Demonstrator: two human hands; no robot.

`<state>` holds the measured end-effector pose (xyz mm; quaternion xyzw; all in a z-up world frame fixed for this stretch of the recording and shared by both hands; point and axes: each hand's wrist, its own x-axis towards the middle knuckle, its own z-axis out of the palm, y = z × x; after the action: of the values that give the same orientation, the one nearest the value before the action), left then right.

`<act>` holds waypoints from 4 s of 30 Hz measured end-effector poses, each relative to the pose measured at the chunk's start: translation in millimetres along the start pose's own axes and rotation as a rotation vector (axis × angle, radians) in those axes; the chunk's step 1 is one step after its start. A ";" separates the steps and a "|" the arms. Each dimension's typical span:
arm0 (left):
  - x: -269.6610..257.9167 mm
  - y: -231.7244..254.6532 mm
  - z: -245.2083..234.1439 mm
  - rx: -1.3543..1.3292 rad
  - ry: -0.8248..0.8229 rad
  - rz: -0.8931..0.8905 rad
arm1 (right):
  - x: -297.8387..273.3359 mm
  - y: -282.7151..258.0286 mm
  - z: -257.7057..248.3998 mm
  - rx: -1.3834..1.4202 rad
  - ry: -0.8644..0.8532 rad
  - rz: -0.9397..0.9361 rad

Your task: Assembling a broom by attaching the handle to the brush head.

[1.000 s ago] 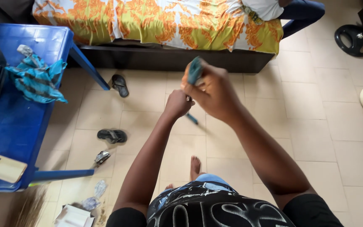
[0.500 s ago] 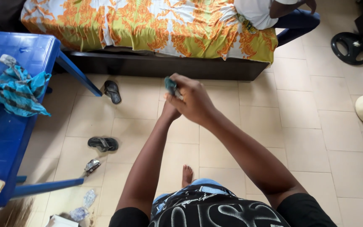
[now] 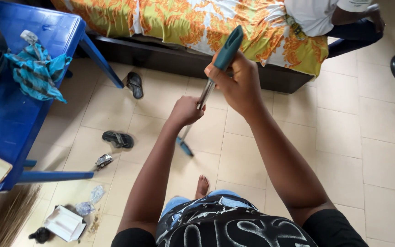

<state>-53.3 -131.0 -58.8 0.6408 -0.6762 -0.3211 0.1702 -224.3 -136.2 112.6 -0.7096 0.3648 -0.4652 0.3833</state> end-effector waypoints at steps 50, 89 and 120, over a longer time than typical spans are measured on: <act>144.6 -60.5 -45.2 -0.224 0.108 0.190 | 123.4 52.5 74.6 -0.101 -0.164 -0.089; 107.2 -70.7 -133.5 0.024 -0.008 0.030 | 156.8 17.0 71.0 0.144 -0.122 -0.032; 205.3 -95.2 -56.3 -0.287 0.206 0.148 | 200.7 82.6 71.2 -0.137 -0.347 -0.232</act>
<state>30.1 -340.9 -116.7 0.5881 -0.6477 -0.3334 0.3513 -110.4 -333.5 96.5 -0.8405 0.2402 -0.3514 0.3352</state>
